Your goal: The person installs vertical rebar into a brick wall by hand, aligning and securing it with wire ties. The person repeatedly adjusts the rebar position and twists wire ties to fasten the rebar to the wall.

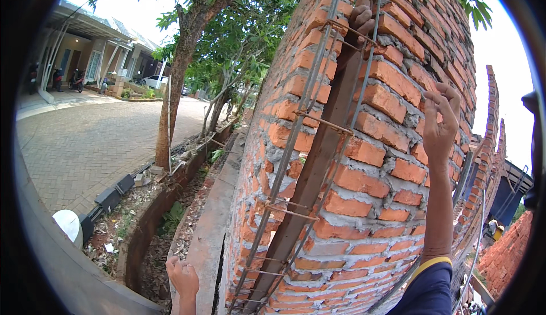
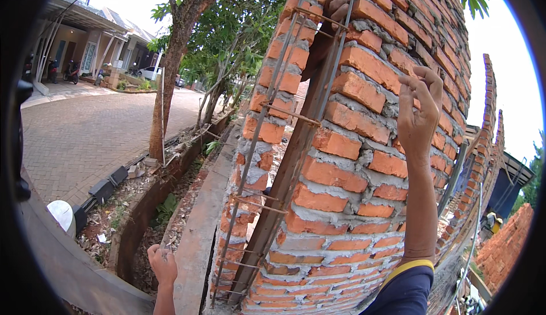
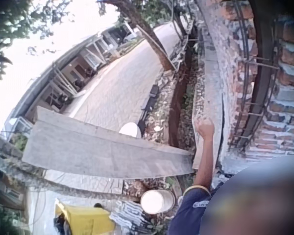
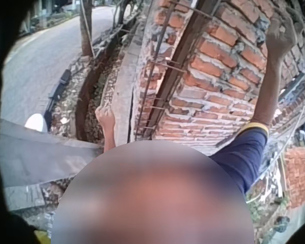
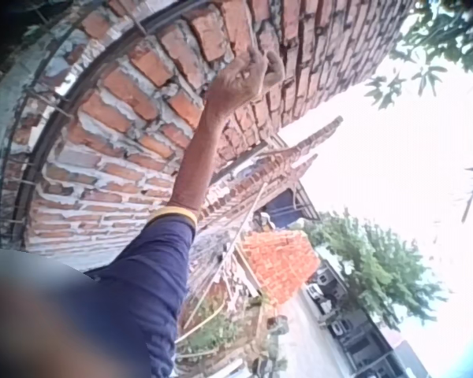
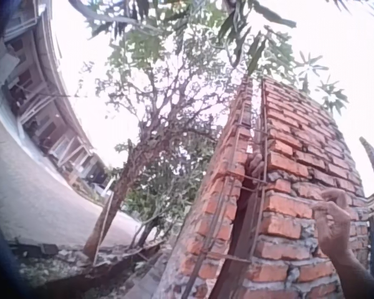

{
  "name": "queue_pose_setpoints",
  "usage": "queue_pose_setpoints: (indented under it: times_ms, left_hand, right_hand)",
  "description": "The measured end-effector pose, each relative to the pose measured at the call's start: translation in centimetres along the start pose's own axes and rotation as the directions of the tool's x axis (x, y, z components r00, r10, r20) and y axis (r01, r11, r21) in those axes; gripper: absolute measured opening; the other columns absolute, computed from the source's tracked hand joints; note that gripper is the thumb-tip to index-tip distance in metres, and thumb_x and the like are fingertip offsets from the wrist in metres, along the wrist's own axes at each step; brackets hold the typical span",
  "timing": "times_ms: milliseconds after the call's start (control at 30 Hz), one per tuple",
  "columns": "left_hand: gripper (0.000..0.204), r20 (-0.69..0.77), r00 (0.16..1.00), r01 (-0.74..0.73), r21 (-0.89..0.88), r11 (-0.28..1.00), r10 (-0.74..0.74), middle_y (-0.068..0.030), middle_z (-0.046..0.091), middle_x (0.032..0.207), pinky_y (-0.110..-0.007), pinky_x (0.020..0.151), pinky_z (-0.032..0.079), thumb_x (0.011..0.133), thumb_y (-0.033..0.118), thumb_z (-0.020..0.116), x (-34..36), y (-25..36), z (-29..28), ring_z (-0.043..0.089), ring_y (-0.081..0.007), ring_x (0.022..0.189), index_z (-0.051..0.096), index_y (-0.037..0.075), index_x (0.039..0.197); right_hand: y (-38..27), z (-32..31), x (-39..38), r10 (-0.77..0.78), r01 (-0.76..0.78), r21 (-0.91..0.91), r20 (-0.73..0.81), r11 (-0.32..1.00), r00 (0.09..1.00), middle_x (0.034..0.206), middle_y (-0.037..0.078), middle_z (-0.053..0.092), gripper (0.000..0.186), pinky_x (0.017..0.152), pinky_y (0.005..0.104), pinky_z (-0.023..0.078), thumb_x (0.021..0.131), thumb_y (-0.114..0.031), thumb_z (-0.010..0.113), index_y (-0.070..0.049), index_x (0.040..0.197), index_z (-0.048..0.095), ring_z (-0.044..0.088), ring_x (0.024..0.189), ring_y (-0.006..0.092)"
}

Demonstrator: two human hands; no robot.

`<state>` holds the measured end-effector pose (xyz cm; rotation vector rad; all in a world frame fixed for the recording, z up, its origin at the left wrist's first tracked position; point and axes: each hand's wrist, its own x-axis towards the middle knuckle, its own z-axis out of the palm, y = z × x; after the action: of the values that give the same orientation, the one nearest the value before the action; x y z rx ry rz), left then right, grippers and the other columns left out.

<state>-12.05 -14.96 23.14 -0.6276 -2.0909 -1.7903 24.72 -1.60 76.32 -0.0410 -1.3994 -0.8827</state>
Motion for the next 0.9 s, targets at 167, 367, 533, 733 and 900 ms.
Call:
queue_pose_setpoints:
  times_ms: [167, 367, 533, 733, 900]
  left_hand:
    - [0.015, 0.192, 0.953, 0.187, 0.232, 0.955, -0.233, -0.0227, 0.057, 0.112, -0.046, 0.096, 0.043, 0.072, 0.01, 0.069, -7.5, -9.6, -1.9, 0.054, -0.04, 0.112, 0.067, -0.002, 0.08]
    - [0.032, 0.371, 0.847, 0.184, 0.468, 0.864, -0.381, -0.0216, 0.068, 0.104, -0.049, 0.086, 0.051, 0.08, 0.034, 0.065, -17.0, -19.2, -5.1, 0.064, -0.0416, 0.097, 0.073, 0.005, 0.092]
    - [0.036, 0.505, 0.723, 0.114, 0.586, 0.802, -0.472, -0.0213, 0.07, 0.095, -0.052, 0.083, 0.051, 0.084, 0.036, 0.057, -25.9, -26.3, -4.1, 0.066, -0.0408, 0.088, 0.073, 0.004, 0.089]
    - [0.04, 0.634, 0.708, -0.109, 0.533, 0.839, -0.311, -0.0209, 0.07, 0.084, -0.054, 0.074, 0.048, 0.087, 0.037, 0.053, -31.1, -29.7, -3.3, 0.065, -0.0417, 0.083, 0.073, 0.004, 0.077]
    - [0.036, 0.578, 0.749, -0.066, 0.551, 0.832, -0.323, -0.0224, 0.069, 0.079, -0.055, 0.077, 0.046, 0.084, 0.032, 0.055, -31.1, -29.1, -3.8, 0.064, -0.0417, 0.084, 0.071, 0.002, 0.071]
  right_hand:
    - [-2.5, -3.1, -5.6, -0.101, 0.103, -0.039, 0.064, 0.994, 0.993, 0.115, 0.014, 0.057, 0.013, 0.083, 0.0351, 0.048, 0.09, 0.003, 0.058, 0.001, 0.098, 0.068, 0.056, 0.101, 0.023]
    - [-5.0, -7.1, -12.5, -0.116, 0.123, -0.052, 0.116, 0.991, 0.986, 0.109, 0.017, 0.057, 0.016, 0.076, 0.034, 0.049, 0.086, 0.006, 0.059, 0.003, 0.101, 0.066, 0.058, 0.094, 0.0258]
    - [-5.5, -9.8, -15.5, -0.188, 0.199, -0.045, 0.173, 0.979, 0.967, 0.108, 0.018, 0.056, 0.019, 0.074, 0.0334, 0.05, 0.086, 0.006, 0.058, 0.003, 0.103, 0.066, 0.058, 0.092, 0.0268]
    - [-5.2, -11.5, -16.6, -0.179, 0.191, -0.057, 0.163, 0.98, 0.97, 0.106, 0.018, 0.057, 0.02, 0.071, 0.0339, 0.051, 0.086, 0.008, 0.057, 0.005, 0.104, 0.065, 0.058, 0.09, 0.0274]
    - [-5.1, -11.3, -16.7, -0.173, 0.179, -0.02, 0.168, 0.984, 0.97, 0.104, 0.018, 0.057, 0.017, 0.07, 0.0346, 0.05, 0.086, 0.008, 0.057, 0.005, 0.102, 0.064, 0.058, 0.088, 0.027]
